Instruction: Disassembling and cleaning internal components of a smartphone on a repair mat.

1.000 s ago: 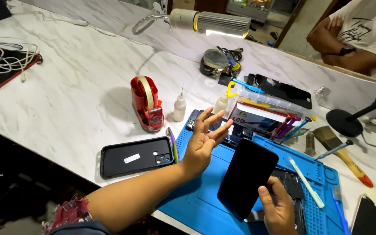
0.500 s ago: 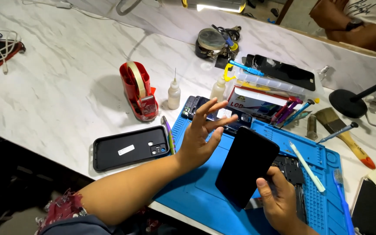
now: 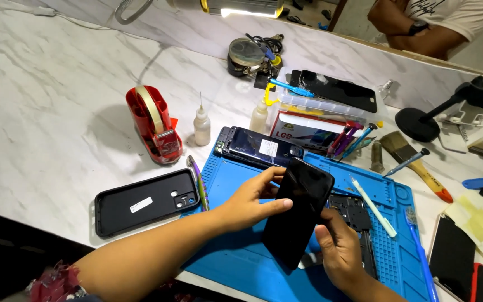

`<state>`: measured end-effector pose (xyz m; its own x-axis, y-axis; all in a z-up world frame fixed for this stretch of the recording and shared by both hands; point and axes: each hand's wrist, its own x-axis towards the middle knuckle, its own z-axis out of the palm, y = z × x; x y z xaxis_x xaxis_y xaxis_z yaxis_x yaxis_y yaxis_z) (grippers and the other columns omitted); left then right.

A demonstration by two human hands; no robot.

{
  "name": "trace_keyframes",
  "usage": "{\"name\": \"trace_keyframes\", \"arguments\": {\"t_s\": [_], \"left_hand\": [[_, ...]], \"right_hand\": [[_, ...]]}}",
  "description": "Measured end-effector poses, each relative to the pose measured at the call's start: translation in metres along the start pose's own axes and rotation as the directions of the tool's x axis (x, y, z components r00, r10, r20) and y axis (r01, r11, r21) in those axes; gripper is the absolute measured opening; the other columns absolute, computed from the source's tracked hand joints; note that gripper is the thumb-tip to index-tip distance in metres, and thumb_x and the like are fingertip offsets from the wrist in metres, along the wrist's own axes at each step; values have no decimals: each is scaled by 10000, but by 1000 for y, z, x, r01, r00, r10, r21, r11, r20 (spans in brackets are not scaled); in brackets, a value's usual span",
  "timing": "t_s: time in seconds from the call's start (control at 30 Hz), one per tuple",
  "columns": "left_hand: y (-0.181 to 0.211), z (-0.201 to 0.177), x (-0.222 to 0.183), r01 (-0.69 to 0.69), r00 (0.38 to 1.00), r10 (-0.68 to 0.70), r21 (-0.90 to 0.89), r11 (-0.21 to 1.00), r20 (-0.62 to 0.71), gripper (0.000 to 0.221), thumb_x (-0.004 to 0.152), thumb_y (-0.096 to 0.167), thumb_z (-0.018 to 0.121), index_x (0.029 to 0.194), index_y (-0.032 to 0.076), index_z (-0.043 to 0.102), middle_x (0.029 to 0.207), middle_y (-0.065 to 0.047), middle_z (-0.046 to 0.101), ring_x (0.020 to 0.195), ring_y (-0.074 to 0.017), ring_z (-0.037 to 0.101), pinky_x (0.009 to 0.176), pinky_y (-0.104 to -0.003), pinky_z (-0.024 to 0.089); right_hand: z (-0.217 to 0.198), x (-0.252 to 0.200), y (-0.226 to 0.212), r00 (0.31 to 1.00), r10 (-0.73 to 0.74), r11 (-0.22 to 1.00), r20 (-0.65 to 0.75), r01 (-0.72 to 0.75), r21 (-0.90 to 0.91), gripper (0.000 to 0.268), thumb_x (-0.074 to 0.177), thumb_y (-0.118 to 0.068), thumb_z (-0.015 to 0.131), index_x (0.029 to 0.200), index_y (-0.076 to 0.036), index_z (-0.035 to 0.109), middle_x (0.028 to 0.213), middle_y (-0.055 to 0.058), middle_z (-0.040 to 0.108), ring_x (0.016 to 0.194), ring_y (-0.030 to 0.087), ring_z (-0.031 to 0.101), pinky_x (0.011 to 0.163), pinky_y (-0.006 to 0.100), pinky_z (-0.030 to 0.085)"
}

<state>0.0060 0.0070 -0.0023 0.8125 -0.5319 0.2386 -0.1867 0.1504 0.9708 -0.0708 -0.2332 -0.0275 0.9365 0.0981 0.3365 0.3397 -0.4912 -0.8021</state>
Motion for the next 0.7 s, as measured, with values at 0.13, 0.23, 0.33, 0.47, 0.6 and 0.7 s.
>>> {"name": "trace_keyframes", "arguments": {"t_s": [0.13, 0.23, 0.33, 0.47, 0.6, 0.7], "left_hand": [[15, 2, -3, 91, 993, -83, -88, 992, 89, 894, 808, 348, 759, 1541, 167, 280, 1391, -130, 499, 1251, -229, 607, 1019, -322, 507], [10, 2, -6, 222, 968, -208, -93, 971, 140, 1154, 693, 359, 831, 1600, 200, 136, 1529, -155, 375, 1445, -281, 466, 1108, -393, 462], [7, 1, -7, 219, 964, -213, -25, 975, 159, 1308, 618, 435, 886, 1608, 179, 71, 1580, -184, 325, 1393, -296, 524, 1102, -397, 475], [10, 2, -8, 183, 965, -148, -148, 972, 218, 1117, 656, 284, 912, 1528, 231, 217, 1353, -145, 547, 1114, -211, 669, 906, -335, 612], [10, -1, -9, 200, 976, -185, -148, 969, 112, 1095, 710, 93, 834, 1599, 231, 209, 1238, -130, 570, 1033, -191, 644, 850, -311, 555], [6, -1, -6, 258, 966, -257, -170, 951, 29, 1088, 700, 55, 788, 1621, 224, 235, 1231, -130, 585, 1033, -246, 662, 913, -375, 572]], "right_hand": [[1, 6, -20, 997, -80, 997, 22, 80, 9, 449, 1000, -366, 478, 1290, -70, 649, 1092, 77, 792, 927, 189, 762, 793, 321, 561], [2, 8, -35, 978, -202, 979, 50, 202, 3, 381, 1007, -289, 528, 1276, -44, 638, 1176, 106, 755, 1044, 227, 758, 891, 337, 577], [-1, 11, -47, 918, -369, 923, 148, 380, -55, 368, 1025, -202, 515, 1305, 32, 562, 1240, 203, 676, 1118, 343, 712, 999, 397, 539], [-2, 12, -36, 744, -617, 745, 257, 657, -114, 430, 1042, -89, 553, 1447, 27, 470, 1408, 274, 560, 1057, 460, 673, 926, 523, 546], [-24, 35, -74, 493, -815, 368, 304, 846, -385, 118, 1069, -51, 596, 1107, -24, 705, 1252, 218, 669, 1023, 318, 738, 792, 416, 536], [-55, 41, -77, 443, -823, 149, 354, 771, -619, 82, 1032, -102, 677, 1086, -61, 724, 1187, 150, 749, 1069, 263, 746, 828, 364, 573]]}}
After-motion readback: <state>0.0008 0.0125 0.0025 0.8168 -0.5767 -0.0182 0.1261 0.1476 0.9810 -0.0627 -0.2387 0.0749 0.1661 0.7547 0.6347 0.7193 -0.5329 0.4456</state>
